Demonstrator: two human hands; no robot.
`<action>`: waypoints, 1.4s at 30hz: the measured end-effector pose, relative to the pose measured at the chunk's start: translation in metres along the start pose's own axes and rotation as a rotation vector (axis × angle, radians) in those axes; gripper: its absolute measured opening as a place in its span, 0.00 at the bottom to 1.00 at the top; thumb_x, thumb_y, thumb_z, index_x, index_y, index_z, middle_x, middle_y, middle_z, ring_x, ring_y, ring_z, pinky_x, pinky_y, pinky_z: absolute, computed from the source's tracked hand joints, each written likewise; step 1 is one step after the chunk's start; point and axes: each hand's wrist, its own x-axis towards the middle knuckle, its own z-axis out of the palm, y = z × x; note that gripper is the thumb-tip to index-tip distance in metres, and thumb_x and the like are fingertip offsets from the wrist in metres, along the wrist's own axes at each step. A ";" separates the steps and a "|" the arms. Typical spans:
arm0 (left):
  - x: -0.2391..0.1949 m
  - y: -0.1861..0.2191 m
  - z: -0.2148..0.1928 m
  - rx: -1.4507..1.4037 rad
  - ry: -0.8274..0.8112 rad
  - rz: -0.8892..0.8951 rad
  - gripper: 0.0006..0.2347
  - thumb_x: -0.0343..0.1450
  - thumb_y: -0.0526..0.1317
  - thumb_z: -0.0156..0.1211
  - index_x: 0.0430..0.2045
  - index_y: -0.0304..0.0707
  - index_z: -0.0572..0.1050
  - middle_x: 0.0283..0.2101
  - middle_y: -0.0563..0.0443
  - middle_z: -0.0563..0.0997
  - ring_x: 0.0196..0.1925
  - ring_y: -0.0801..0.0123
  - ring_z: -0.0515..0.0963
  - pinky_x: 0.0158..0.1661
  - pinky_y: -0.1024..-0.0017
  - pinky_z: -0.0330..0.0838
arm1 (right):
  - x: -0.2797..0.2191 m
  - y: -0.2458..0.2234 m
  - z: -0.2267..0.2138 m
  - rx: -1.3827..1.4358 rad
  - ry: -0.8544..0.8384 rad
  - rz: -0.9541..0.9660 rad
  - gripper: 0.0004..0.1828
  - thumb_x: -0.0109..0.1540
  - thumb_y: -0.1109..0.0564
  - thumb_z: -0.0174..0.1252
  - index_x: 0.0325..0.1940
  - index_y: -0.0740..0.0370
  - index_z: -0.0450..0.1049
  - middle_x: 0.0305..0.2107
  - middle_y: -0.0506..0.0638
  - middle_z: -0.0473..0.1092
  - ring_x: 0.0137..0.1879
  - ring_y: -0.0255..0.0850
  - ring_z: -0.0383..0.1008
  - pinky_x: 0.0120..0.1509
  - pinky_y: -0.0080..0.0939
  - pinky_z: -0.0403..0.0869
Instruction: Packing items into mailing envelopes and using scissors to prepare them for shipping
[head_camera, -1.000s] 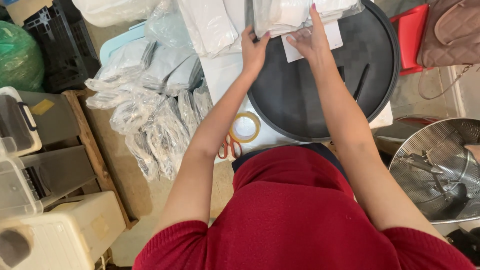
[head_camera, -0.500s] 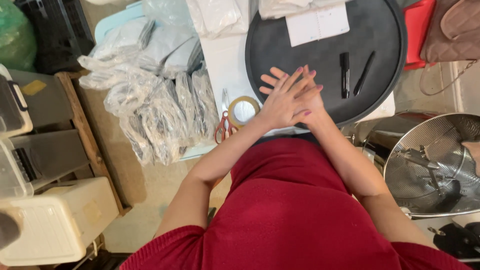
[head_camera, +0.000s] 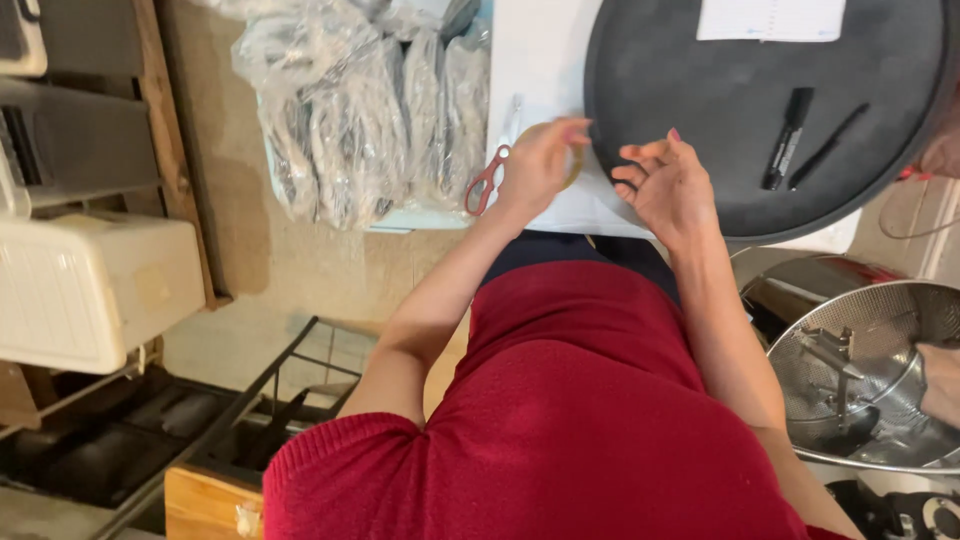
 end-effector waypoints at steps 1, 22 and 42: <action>-0.006 0.003 -0.021 -0.014 0.150 -0.107 0.10 0.78 0.39 0.49 0.43 0.59 0.80 0.33 0.66 0.87 0.44 0.73 0.85 0.50 0.73 0.76 | 0.005 0.006 -0.008 -0.062 0.041 -0.039 0.17 0.69 0.41 0.53 0.34 0.51 0.79 0.44 0.50 0.78 0.48 0.50 0.81 0.51 0.49 0.76; -0.083 -0.176 -0.140 0.628 0.265 -0.784 0.07 0.74 0.43 0.58 0.34 0.42 0.80 0.29 0.48 0.80 0.39 0.55 0.85 0.42 0.59 0.79 | 0.000 0.050 0.026 -0.586 0.202 -0.205 0.12 0.72 0.54 0.58 0.34 0.56 0.71 0.33 0.50 0.76 0.35 0.40 0.81 0.39 0.34 0.77; 0.002 0.015 -0.267 0.462 0.071 -0.049 0.08 0.74 0.29 0.53 0.23 0.32 0.75 0.23 0.48 0.75 0.26 0.62 0.70 0.31 0.65 0.61 | -0.022 0.051 -0.048 -1.757 0.215 -0.734 0.05 0.68 0.58 0.61 0.45 0.62 0.73 0.41 0.56 0.69 0.45 0.58 0.64 0.52 0.55 0.66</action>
